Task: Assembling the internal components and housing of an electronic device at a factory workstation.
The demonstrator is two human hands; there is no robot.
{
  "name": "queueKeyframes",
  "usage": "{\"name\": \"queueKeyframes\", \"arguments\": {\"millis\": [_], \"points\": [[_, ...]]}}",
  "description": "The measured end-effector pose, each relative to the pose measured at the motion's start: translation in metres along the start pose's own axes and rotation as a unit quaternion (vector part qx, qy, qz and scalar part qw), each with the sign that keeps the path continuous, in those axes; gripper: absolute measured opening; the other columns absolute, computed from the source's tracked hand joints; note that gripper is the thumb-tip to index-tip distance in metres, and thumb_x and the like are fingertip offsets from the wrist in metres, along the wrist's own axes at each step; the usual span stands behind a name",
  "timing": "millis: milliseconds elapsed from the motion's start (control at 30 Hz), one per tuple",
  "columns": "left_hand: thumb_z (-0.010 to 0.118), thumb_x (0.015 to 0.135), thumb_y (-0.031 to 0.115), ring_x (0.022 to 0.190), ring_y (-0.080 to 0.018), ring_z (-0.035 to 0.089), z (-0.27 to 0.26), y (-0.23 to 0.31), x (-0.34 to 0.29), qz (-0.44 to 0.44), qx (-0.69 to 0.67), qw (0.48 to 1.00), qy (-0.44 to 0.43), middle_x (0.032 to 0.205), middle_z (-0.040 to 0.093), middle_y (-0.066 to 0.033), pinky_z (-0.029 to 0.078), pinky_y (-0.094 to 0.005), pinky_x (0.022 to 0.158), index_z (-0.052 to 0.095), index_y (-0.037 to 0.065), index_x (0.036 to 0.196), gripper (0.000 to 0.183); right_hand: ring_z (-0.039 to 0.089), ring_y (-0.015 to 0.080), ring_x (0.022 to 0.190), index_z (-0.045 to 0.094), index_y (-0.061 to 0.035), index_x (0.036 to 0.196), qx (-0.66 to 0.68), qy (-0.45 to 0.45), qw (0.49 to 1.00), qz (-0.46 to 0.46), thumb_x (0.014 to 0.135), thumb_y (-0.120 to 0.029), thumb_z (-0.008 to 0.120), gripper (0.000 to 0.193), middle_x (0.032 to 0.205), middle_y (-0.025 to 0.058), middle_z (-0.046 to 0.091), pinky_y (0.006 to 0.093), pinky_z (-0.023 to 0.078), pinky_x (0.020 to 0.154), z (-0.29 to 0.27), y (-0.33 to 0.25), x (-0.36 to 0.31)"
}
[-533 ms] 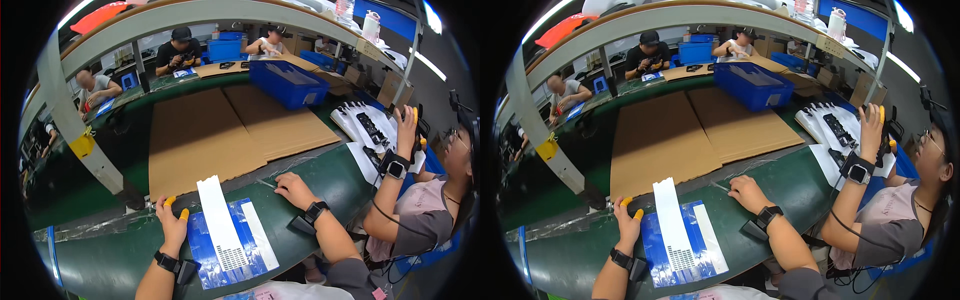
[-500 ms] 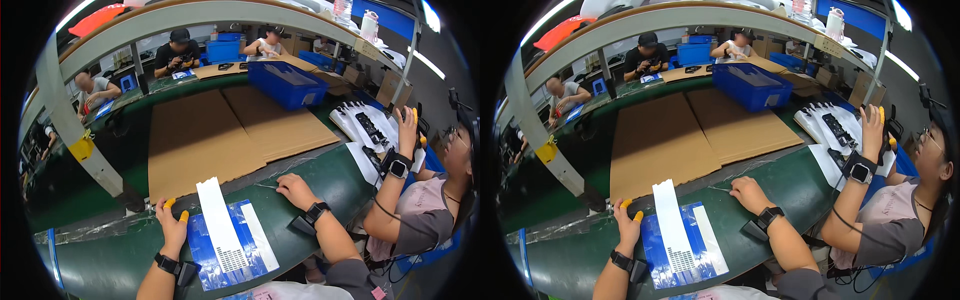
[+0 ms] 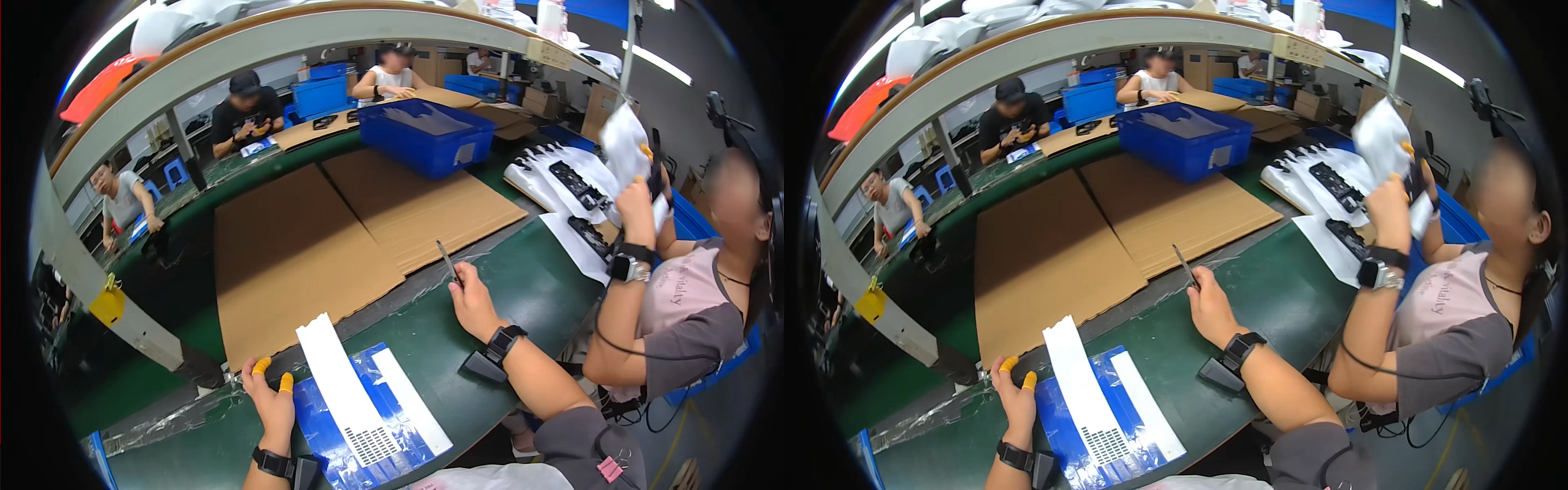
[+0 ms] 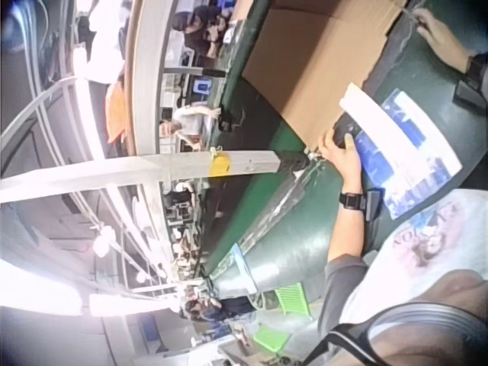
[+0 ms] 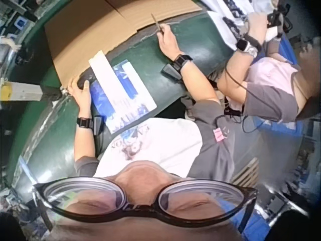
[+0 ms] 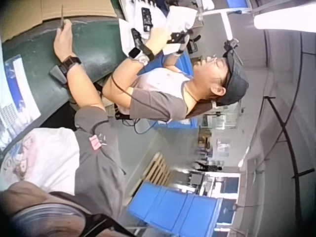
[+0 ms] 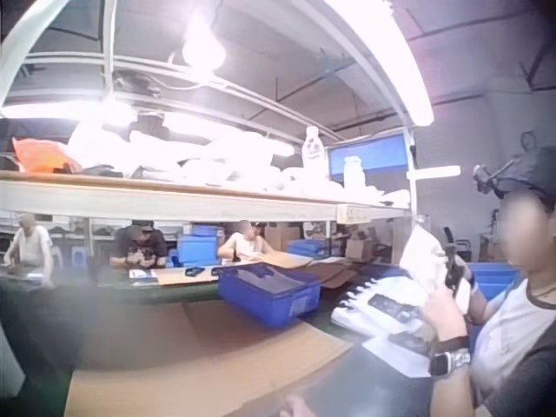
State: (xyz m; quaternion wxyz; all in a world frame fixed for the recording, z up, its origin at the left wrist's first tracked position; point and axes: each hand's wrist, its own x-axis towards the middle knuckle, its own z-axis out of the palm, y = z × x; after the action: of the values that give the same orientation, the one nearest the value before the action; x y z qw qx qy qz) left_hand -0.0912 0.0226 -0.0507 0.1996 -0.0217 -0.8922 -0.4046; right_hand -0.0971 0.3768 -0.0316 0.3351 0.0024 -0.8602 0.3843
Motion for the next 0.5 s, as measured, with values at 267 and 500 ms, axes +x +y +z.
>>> {"name": "queueKeyframes", "arguments": {"millis": [267,500], "points": [[0.058,0.067,0.000,0.113,-0.0331,0.030,0.005,-0.004,0.003,0.022,0.022,0.999,0.009,0.119,0.033,-0.0181,0.023,-0.0371,0.096,0.047,-0.003,0.100,0.035,0.060,0.0212,0.077,0.030,0.0014,0.101,0.164,0.114,0.980,-0.017,0.084,0.000,0.039,0.019,0.092,0.0137,0.051,0.0294,0.048,0.067,-0.008,-0.002,0.002],[0.058,0.067,-0.001,0.112,-0.0328,0.030,0.002,0.002,-0.001,0.004,0.008,1.000,0.015,0.119,0.033,-0.0178,0.022,-0.0372,0.096,0.047,-0.003,0.099,0.034,0.061,0.0205,0.068,0.028,0.0023,0.093,0.235,0.027,0.968,0.082,0.085,-0.001,0.035,0.011,0.082,0.0149,0.052,0.0284,0.050,0.061,-0.007,0.017,-0.002]]}}
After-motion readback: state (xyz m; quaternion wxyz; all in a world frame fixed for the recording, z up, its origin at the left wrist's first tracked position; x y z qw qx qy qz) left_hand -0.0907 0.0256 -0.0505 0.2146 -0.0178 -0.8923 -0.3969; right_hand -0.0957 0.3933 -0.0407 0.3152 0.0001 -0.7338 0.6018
